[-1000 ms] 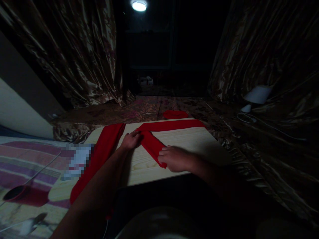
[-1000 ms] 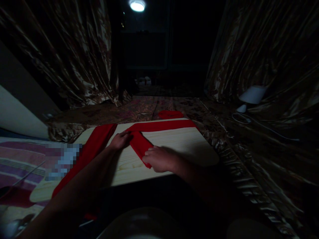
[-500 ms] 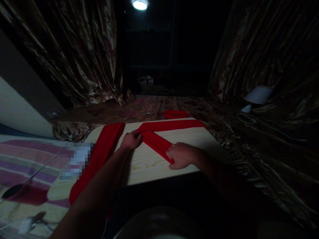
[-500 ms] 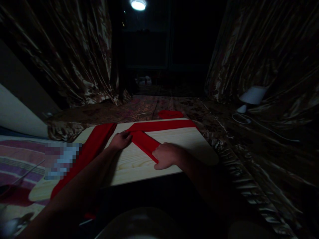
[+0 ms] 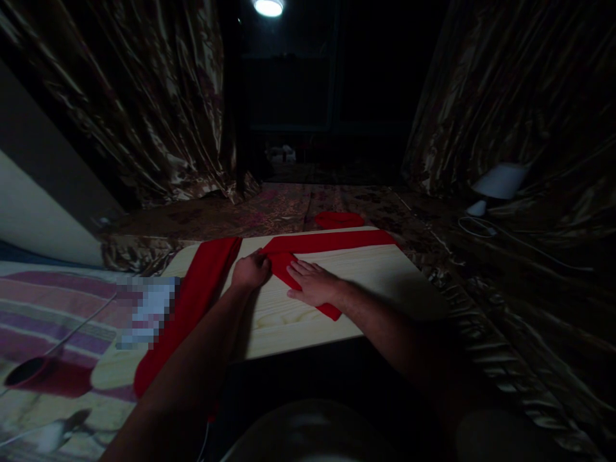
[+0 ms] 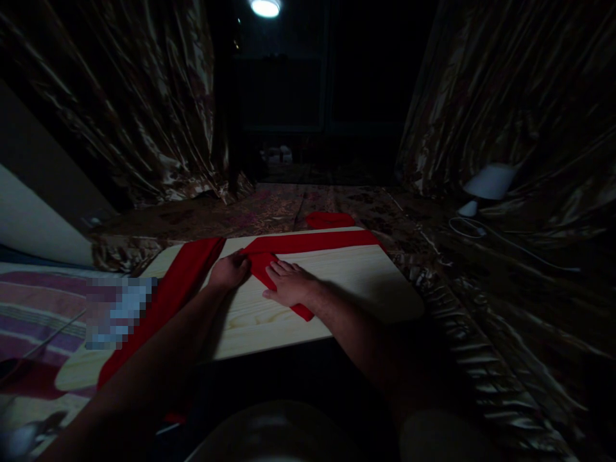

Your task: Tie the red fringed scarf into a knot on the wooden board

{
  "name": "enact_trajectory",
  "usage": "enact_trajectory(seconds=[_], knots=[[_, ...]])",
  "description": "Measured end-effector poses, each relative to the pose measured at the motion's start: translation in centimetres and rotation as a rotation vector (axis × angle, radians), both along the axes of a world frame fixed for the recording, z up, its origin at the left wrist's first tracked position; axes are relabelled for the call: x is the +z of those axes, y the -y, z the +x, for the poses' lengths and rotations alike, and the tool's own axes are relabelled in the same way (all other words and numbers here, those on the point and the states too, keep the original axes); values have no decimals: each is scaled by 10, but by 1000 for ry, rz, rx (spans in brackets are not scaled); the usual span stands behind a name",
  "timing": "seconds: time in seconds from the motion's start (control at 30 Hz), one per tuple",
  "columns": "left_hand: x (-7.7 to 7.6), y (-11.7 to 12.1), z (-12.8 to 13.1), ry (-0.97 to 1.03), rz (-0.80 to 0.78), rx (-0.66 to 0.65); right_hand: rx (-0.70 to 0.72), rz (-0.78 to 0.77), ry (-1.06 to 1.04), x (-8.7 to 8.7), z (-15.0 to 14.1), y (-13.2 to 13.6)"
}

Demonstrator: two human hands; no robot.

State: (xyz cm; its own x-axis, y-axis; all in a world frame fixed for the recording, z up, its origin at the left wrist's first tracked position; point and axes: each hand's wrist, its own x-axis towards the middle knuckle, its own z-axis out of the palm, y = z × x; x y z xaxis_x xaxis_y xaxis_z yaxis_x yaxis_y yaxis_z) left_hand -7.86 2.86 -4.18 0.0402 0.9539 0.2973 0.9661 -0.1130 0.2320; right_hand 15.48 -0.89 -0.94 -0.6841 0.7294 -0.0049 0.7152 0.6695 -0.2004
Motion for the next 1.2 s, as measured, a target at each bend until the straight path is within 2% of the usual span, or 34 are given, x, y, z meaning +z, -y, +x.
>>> enact_trajectory(seconds=[0.13,0.5,0.57,0.67,0.73,0.83,0.9,1.0,1.07,1.2], knots=[[0,-2,-3,-49,1,63,-11,-50,4,-11,-4,-1],[6,5,-4,36,22,196,39,-44,-29,-20,-17,-12],[5,5,-2,40,126,130,42,-45,-32,-21,-16,-12],[3,4,4,25,266,-57,38,-47,-46,-22,-16,-11],[1,2,8,-1,241,-156,44,-54,-57,-22,-17,-11],[-5,-2,10,-40,83,-219,75,-47,-150,-20,-10,-15],[-8,-5,9,-53,3,-210,23,8,-245,-17,3,-21],[-12,-9,7,-62,-22,-192,-251,169,-257,-9,39,-34],[-13,-10,7,-66,-24,-198,-418,271,-146,-4,70,-43],[-14,-11,6,-84,-35,-201,-579,343,160,-1,131,-57]])
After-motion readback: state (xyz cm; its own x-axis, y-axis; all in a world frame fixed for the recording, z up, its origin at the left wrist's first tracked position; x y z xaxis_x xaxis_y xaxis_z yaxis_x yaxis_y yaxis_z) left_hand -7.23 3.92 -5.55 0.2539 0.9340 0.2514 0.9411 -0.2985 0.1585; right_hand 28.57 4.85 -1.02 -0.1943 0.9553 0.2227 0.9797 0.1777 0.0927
